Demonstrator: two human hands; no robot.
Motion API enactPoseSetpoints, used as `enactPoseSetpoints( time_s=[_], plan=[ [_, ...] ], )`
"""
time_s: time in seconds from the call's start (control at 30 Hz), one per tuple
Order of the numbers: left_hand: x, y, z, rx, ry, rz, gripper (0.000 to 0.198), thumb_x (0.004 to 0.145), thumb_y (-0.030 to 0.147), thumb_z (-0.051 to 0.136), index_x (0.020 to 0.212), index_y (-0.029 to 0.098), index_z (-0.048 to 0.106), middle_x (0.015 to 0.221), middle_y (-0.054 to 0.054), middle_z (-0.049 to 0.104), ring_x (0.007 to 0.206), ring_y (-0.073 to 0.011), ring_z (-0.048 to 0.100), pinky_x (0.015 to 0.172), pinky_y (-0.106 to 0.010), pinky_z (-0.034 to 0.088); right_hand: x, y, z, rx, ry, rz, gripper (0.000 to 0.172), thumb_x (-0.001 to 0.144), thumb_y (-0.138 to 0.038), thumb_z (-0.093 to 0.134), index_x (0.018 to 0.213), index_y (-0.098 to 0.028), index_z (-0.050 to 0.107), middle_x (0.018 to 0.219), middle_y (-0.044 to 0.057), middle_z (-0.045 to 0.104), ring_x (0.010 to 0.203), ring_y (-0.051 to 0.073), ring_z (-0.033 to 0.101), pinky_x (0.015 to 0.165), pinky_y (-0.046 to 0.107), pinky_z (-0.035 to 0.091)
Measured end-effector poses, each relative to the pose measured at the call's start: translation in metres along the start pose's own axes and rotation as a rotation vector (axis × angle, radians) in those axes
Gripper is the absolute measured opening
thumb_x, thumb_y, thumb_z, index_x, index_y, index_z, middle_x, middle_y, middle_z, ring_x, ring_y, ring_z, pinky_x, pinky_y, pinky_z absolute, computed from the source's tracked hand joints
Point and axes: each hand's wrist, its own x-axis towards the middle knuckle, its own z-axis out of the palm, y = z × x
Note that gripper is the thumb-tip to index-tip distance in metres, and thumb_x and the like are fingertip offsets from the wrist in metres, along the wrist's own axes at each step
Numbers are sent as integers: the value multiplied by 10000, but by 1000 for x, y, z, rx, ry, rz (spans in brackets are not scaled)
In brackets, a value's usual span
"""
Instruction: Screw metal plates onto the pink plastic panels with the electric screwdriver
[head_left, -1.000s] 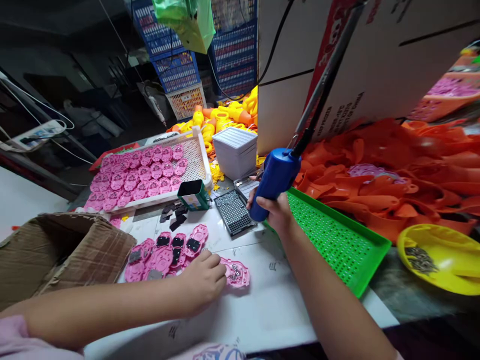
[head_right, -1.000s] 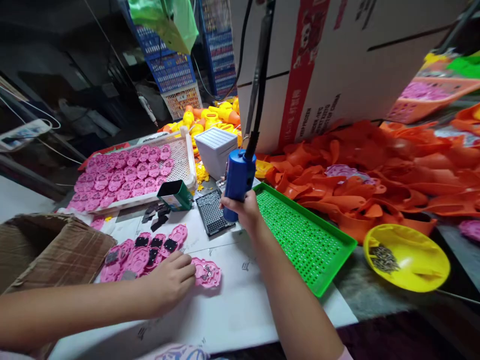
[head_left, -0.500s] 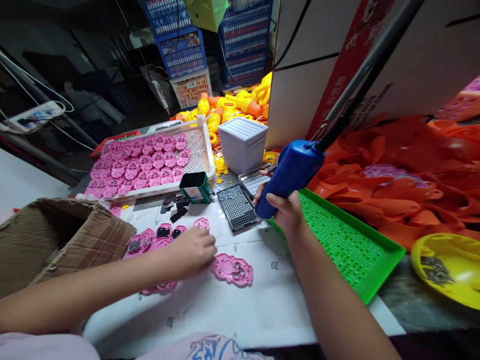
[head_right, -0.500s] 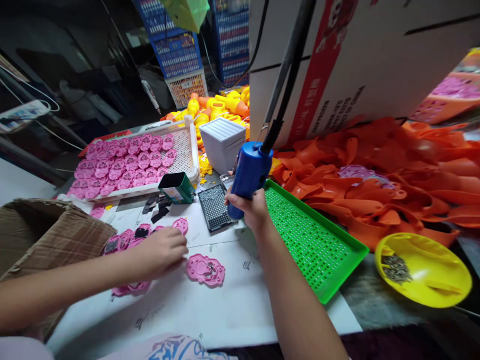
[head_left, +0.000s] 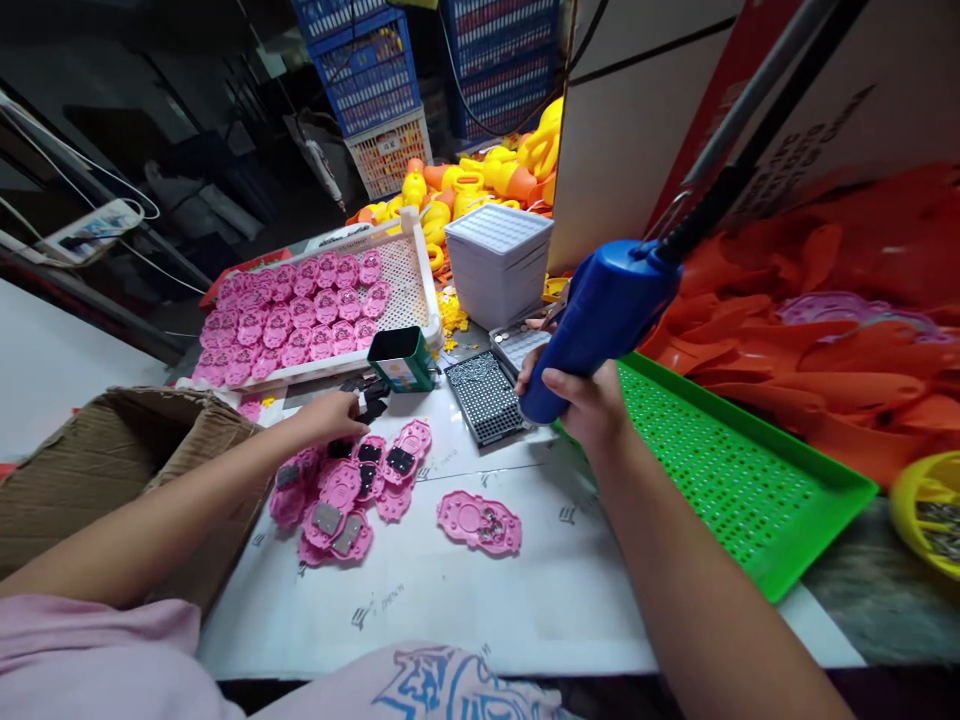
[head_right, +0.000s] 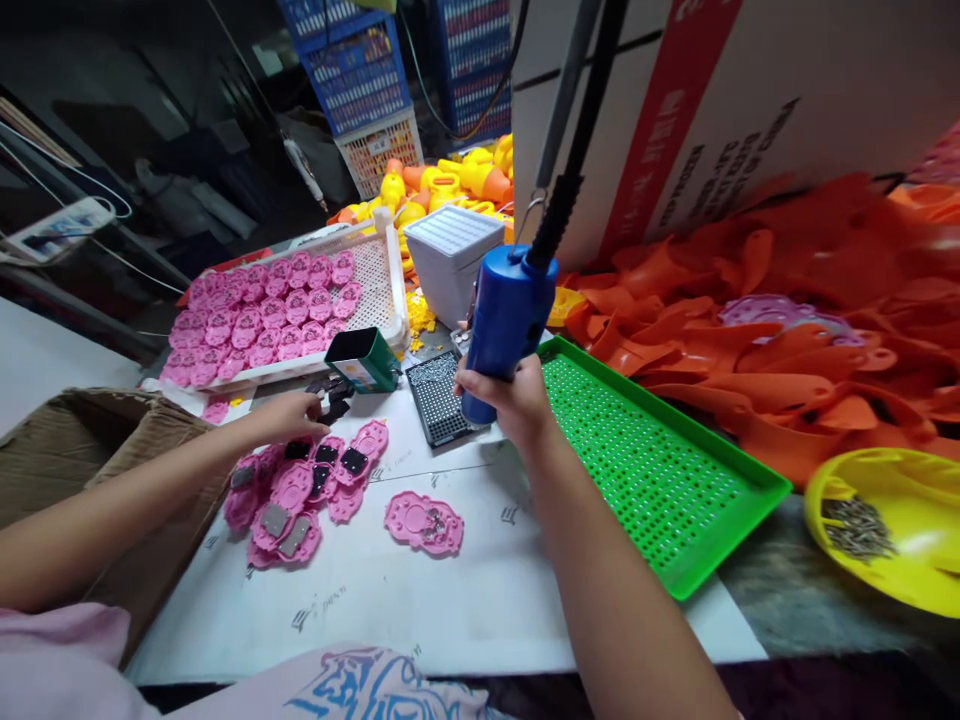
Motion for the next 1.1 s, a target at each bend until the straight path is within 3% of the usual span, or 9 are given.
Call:
enactPoseSetpoints(
  time_s=[0.13, 0.23, 0.37, 0.53, 0.63, 0.83, 1.1],
  plan=[
    [7, -2, -1, -56, 3, 12, 266, 904, 417, 653, 858, 156, 629, 824, -1, 645, 756, -161, 616, 726, -318, 500, 1, -1, -1, -9, 5, -15, 619, 477, -469, 855, 1001, -215, 645, 592, -40, 605, 495, 142, 569, 518, 308, 471],
    [13, -5, 0, -117, 48, 30, 216, 793, 364, 691, 743, 191, 573, 731, 9, 621, 720, -187, 600, 649, -286, 420, 2, 0, -3, -21, 1, -17, 625, 487, -463, 850, 1023, -214, 649, 607, -31, 611, 505, 144, 568, 531, 317, 471],
    [19, -9, 3, -219, 87, 31, 268, 658, 401, 704, 731, 217, 523, 704, 8, 607, 696, -210, 586, 592, -284, 359, 3, 2, -4, -39, -2, -11, 641, 489, -484, 843, 1042, -221, 650, 626, -30, 615, 512, 145, 564, 530, 324, 474],
    [25, -14, 8, -334, 82, 12, 330, 579, 397, 748, 698, 220, 496, 647, 34, 571, 660, -192, 569, 585, -274, 367, 2, 2, -4, -51, -16, -16, 615, 495, -500, 836, 1018, -233, 651, 618, -42, 610, 513, 143, 560, 539, 327, 476],
    [25, -16, 11, -377, 73, -7, 318, 634, 352, 778, 728, 203, 513, 652, 49, 566, 637, -158, 560, 599, -265, 402, 2, 1, -3, -53, -26, -18, 595, 512, -500, 833, 1017, -244, 649, 628, -37, 600, 517, 149, 563, 538, 338, 481],
    [23, -20, 14, -410, 78, -56, 216, 905, 346, 678, 877, 147, 600, 795, 24, 597, 681, -121, 572, 660, -279, 498, 1, 0, -4, -42, -24, -22, 545, 489, -529, 851, 924, -259, 664, 631, -18, 590, 521, 166, 564, 549, 373, 497],
    [16, -18, 20, -554, 162, -73, 229, 929, 367, 651, 885, 148, 604, 790, 24, 589, 671, -117, 561, 655, -279, 496, 0, -1, -1, -30, -10, -7, 542, 457, -532, 872, 870, -249, 663, 606, -18, 586, 507, 164, 558, 514, 361, 489]
  ],
)
